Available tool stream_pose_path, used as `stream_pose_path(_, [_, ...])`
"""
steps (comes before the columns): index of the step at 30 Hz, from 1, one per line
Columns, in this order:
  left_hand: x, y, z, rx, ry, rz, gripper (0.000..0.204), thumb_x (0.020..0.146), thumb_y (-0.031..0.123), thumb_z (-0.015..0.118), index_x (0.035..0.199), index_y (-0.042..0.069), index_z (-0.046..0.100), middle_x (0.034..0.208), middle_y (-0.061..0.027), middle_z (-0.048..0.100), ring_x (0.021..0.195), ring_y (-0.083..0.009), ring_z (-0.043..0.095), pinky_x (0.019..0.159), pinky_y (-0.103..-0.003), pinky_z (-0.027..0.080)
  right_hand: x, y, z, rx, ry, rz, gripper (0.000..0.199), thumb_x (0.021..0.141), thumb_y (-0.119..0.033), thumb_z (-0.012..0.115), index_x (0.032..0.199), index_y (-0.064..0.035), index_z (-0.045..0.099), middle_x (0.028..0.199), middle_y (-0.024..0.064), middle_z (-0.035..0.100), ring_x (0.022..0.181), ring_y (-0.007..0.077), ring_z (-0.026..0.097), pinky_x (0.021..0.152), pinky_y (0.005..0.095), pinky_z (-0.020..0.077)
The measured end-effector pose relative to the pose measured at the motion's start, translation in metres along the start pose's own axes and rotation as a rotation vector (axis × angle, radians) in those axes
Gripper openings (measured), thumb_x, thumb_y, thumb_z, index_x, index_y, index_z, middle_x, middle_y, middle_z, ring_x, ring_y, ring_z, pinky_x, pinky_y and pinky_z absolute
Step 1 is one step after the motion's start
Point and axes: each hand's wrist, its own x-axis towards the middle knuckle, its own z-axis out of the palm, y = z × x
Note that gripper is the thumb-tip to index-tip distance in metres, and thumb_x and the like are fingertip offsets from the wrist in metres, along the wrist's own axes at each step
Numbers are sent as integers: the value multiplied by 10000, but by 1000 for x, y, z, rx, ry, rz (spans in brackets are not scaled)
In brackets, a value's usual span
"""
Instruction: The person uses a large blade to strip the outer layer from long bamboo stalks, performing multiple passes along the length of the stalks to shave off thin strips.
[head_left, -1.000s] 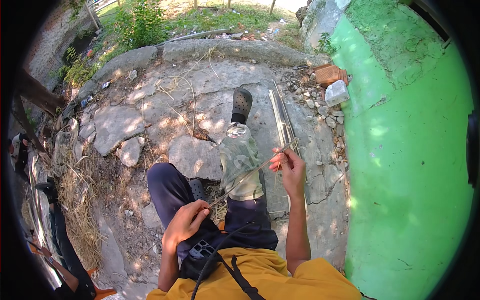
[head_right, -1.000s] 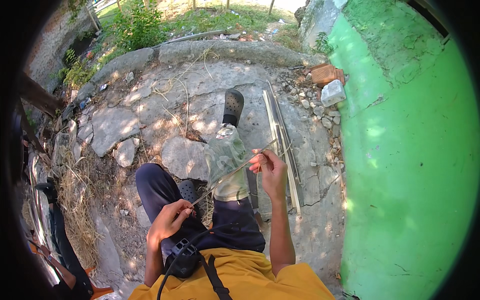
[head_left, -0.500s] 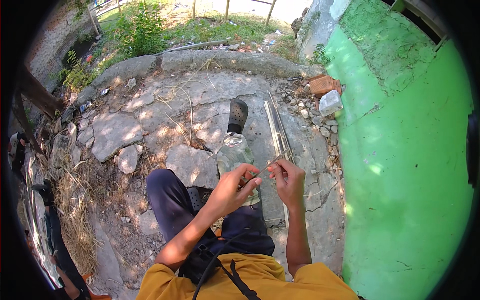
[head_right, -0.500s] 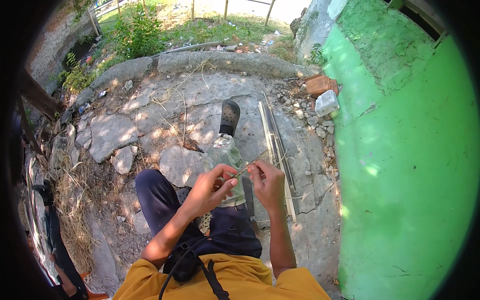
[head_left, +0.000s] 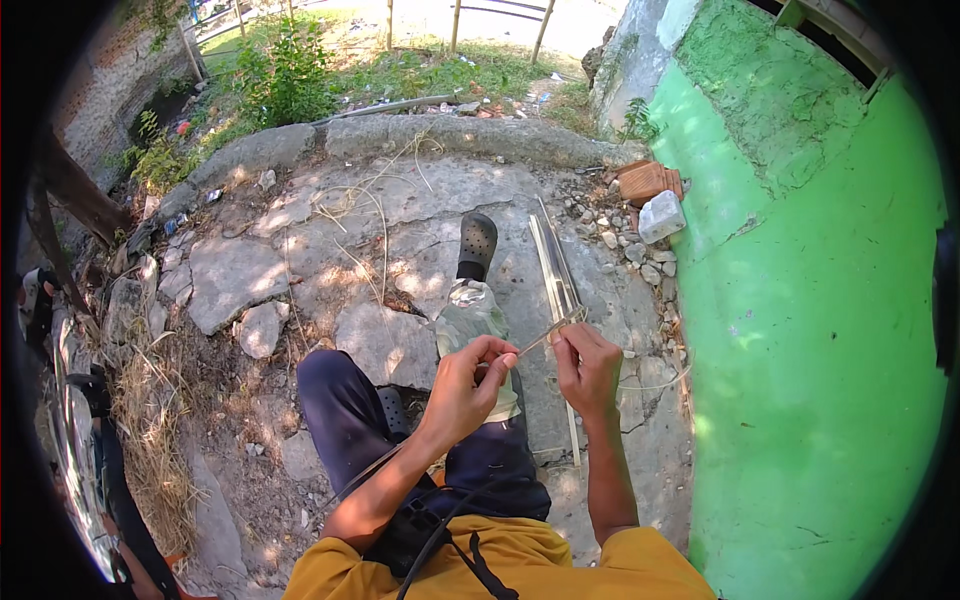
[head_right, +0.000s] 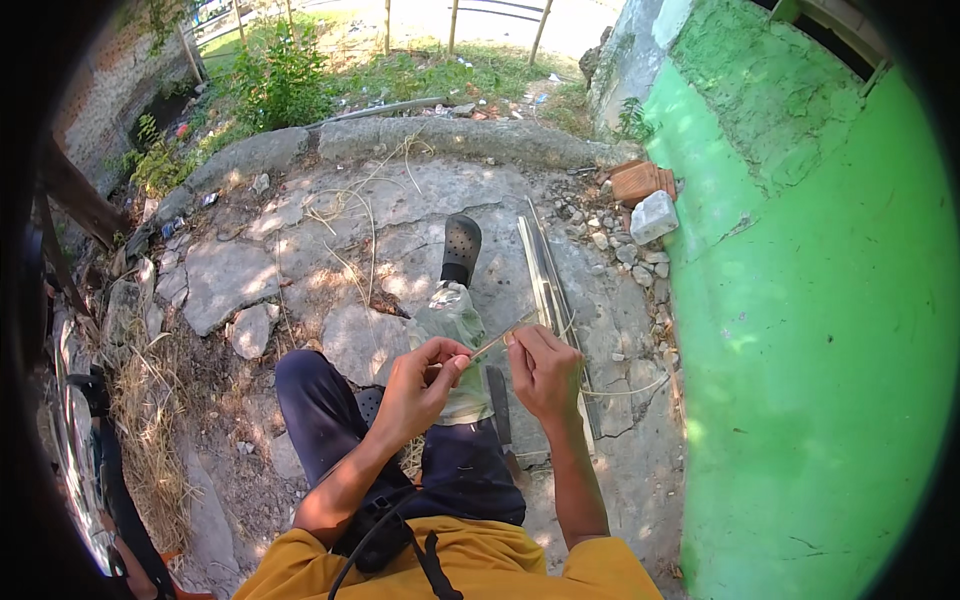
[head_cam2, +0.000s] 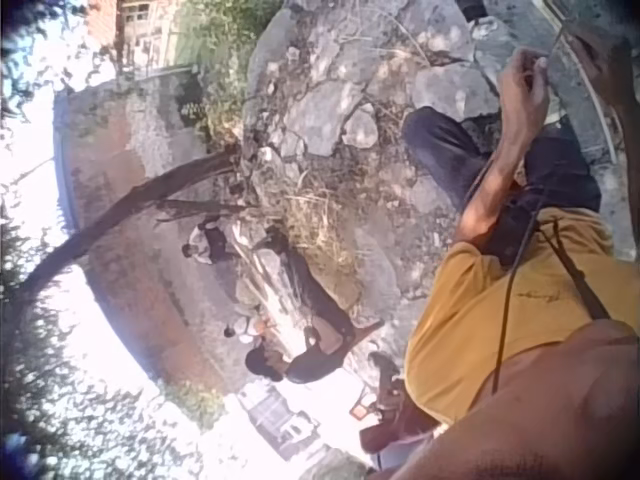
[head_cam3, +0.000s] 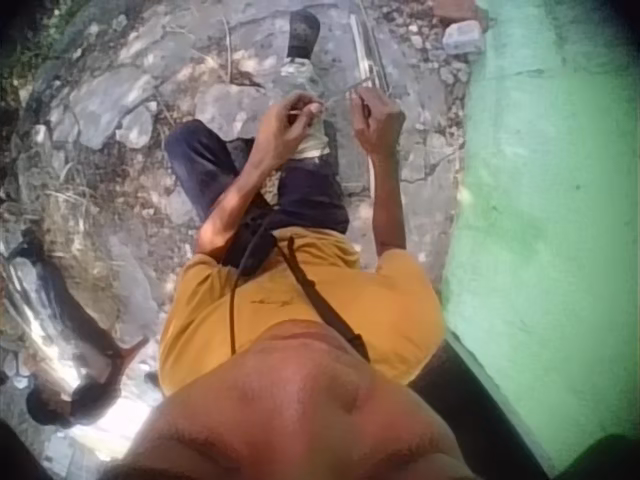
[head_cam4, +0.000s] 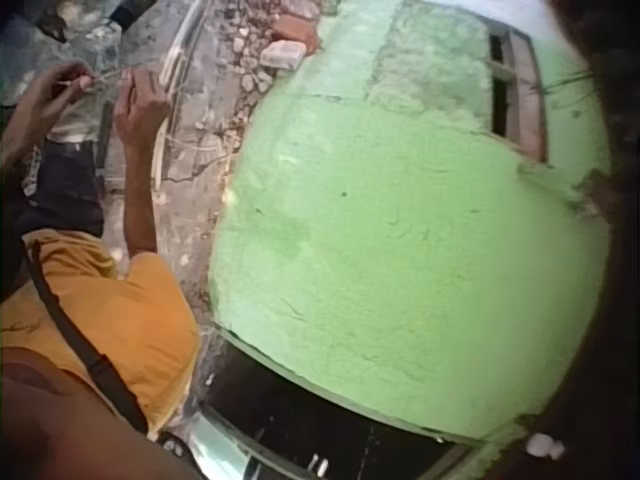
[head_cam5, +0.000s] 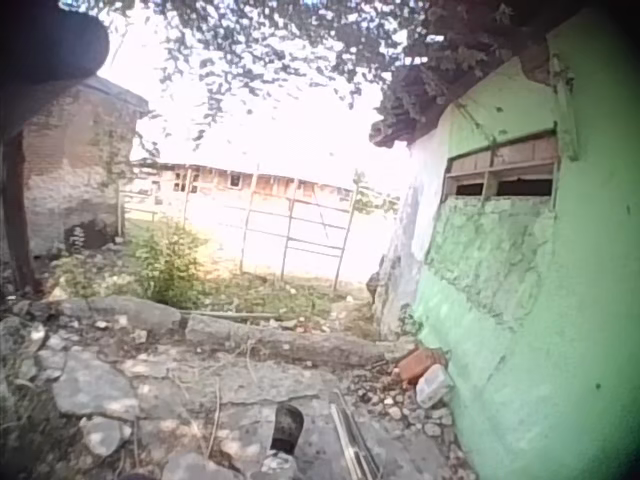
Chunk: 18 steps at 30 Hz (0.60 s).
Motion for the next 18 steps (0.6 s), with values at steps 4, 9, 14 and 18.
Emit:
stream_pose_path(4, [-4,4,-6,13,-32,-26,162,1027,122,647,1070,-31,676,684,-6,564,599,-39,440,523,-257,366,2,-2,-13,-12,-61,-109,58,896,-63,645,846,-34,642,738,113,619,630,315,624,561,406,462])
stream_pose_path(9, [-6,2,-19,-216,-157,-150,174,1042,144,642,1080,-20,686,803,62,592,692,-17,453,606,-212,376,8,10,-31,-2,-153,-295,56,869,-46,650,819,-30,630,716,111,599,617,312,609,558,408,456])
stream_pose_path(14, [-8,10,-41,-259,-271,-203,204,1029,163,671,1111,-21,701,824,60,596,712,-16,482,634,-208,398,21,-4,-58,73,-369,-330,67,854,-44,657,808,-25,612,692,96,572,597,301,591,552,407,451])
stream_pose_path(18, [-9,20,-44,-296,-289,-151,203,1023,173,682,1108,-10,705,823,64,598,707,-13,485,610,-202,384,30,-16,-72,111,-448,-314,76,854,-50,658,807,-21,606,695,93,569,588,288,583,541,406,442])
